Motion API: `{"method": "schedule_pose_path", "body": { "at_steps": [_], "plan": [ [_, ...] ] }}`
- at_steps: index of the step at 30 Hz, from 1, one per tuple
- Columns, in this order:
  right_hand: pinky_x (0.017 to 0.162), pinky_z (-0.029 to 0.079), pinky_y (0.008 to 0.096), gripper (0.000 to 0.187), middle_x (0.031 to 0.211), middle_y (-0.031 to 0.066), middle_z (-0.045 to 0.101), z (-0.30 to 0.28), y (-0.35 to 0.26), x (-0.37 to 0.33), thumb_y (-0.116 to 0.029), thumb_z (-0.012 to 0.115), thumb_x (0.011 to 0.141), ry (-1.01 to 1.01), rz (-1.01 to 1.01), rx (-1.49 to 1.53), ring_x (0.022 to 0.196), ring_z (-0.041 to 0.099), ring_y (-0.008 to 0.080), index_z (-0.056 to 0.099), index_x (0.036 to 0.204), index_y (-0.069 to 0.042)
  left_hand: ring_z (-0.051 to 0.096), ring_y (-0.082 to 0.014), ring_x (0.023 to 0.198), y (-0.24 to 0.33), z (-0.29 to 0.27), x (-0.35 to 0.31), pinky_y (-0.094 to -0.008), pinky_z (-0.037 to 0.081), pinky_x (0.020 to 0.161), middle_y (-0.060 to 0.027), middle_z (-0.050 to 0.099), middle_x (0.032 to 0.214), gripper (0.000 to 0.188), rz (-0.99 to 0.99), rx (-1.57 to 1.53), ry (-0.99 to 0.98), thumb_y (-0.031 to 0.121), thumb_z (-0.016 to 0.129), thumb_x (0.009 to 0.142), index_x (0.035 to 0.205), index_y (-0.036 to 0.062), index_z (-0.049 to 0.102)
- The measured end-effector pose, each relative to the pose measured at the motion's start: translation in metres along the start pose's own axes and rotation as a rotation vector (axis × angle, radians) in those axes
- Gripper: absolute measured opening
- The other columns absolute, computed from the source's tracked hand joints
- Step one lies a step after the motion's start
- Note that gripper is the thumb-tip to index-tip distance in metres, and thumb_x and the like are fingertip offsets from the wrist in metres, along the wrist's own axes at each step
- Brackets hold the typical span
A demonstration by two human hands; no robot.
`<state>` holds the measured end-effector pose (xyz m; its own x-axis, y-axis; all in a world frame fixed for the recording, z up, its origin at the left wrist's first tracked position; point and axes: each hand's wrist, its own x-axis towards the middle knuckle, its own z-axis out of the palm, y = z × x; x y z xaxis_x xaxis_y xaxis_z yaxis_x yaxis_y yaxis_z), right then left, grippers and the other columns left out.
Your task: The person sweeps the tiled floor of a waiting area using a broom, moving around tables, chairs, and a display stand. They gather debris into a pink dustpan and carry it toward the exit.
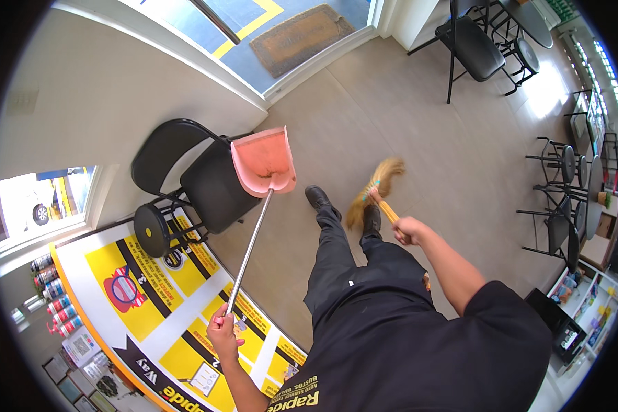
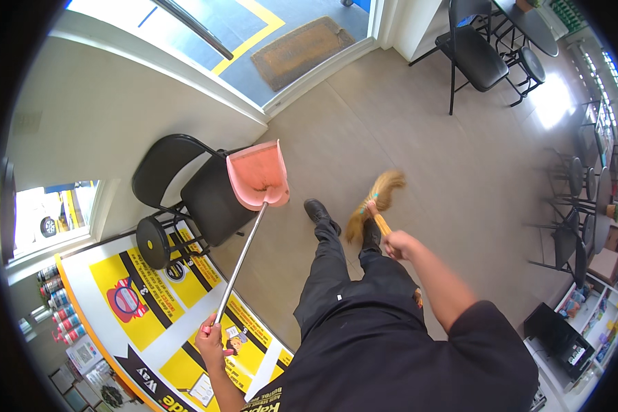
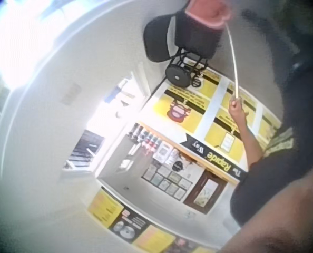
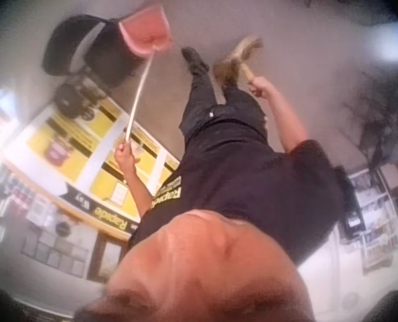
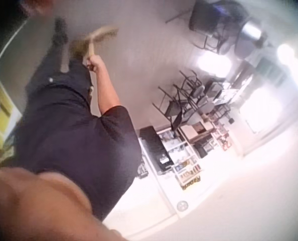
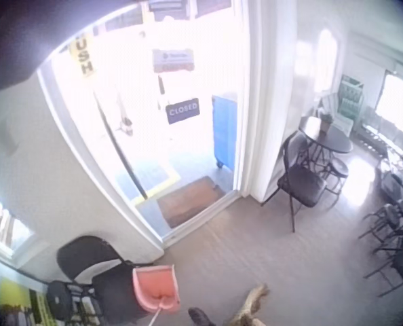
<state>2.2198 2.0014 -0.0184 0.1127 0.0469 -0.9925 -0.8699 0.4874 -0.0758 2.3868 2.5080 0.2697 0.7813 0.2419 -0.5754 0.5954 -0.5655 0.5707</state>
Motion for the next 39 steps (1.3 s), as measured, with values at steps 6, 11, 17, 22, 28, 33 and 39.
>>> {"method": "schedule_pose_path", "body": {
  "at_steps": [6, 11, 17, 22, 28, 33, 39],
  "plan": [
    [0.041, 0.042, 0.0276, 0.008, 0.055, -0.0002, 0.049, 0.119, -0.186, 0.1, -0.012, 0.054, 0.093, -0.097, -0.113, 0.258, 0.044, 0.048, 0.013, 0.049, 0.087, -0.013, 0.039, -0.0016, 0.054, 0.068, -0.027, 0.05, -0.0173, 0.04, 0.035, 0.0078, 0.043, 0.07, 0.036, -0.024, 0.13, -0.005, 0.01, 0.063, 0.088, 0.123, 0.0006, 0.067],
    [0.042, 0.042, 0.0244, 0.017, 0.058, -0.0056, 0.047, 0.16, -0.325, 0.108, -0.015, 0.051, 0.096, -0.227, -0.161, 0.511, 0.048, 0.047, 0.0069, 0.044, 0.081, -0.014, 0.04, -0.0021, 0.054, 0.082, -0.039, 0.084, -0.0179, 0.038, 0.035, 0.0071, 0.046, 0.071, 0.035, -0.09, 0.122, -0.055, 0.009, 0.064, 0.088, 0.123, 0.0017, 0.067],
    [0.043, 0.037, 0.0216, 0.009, 0.065, -0.0036, 0.049, 0.135, -0.311, 0.04, -0.015, 0.05, 0.099, -0.354, -0.304, 0.517, 0.048, 0.045, 0.0059, 0.047, 0.092, -0.011, 0.038, -0.0029, 0.052, 0.085, -0.026, 0.132, -0.0204, 0.035, 0.037, 0.0078, 0.044, 0.069, 0.033, 0.016, 0.131, -0.141, 0.011, 0.065, 0.09, 0.121, 0.0029, 0.069],
    [0.041, 0.037, 0.026, 0.015, 0.067, 0.0, 0.052, 0.086, -0.253, -0.066, -0.015, 0.063, 0.093, 0.068, -0.364, 0.152, 0.048, 0.048, 0.0083, 0.05, 0.095, -0.009, 0.043, -0.0041, 0.068, 0.119, 0.004, 0.148, -0.0208, 0.036, 0.063, 0.0056, 0.052, 0.077, 0.031, -0.052, 0.077, -0.176, 0.006, 0.067, 0.09, 0.12, -0.0026, 0.069],
    [0.042, 0.04, 0.0272, 0.014, 0.065, 0.0008, 0.053, 0.016, -0.216, -0.103, -0.014, 0.063, 0.092, 0.219, -0.28, 0.029, 0.048, 0.05, 0.0092, 0.05, 0.091, -0.009, 0.046, -0.0059, 0.066, 0.138, 0.061, 0.178, -0.0219, 0.039, 0.062, 0.0037, 0.054, 0.076, 0.03, 0.069, 0.17, -0.216, 0.009, 0.069, 0.088, 0.117, 0.0002, 0.071],
    [0.042, 0.04, 0.0269, 0.012, 0.065, 0.0003, 0.053, -0.033, -0.221, -0.092, -0.014, 0.061, 0.093, 0.271, -0.169, 0.077, 0.048, 0.05, 0.0092, 0.052, 0.09, -0.008, 0.065, -0.017, 0.078, 0.112, 0.151, 0.248, -0.0311, 0.05, 0.074, -0.0069, 0.069, 0.085, 0.03, 0.27, 0.272, -0.141, 0.018, 0.07, 0.085, 0.113, 0.0072, 0.074],
    [0.041, 0.04, 0.0254, 0.011, 0.064, -0.0004, 0.053, -0.104, -0.218, -0.098, -0.015, 0.06, 0.094, 0.296, -0.082, 0.163, 0.049, 0.049, 0.0086, 0.052, 0.092, -0.009, 0.07, -0.0271, 0.094, 0.149, 0.266, 0.278, -0.0373, 0.051, 0.086, -0.0122, 0.074, 0.096, 0.029, 0.107, 0.44, -0.108, 0.022, 0.069, 0.085, 0.111, 0.011, 0.074]
  ]
}}
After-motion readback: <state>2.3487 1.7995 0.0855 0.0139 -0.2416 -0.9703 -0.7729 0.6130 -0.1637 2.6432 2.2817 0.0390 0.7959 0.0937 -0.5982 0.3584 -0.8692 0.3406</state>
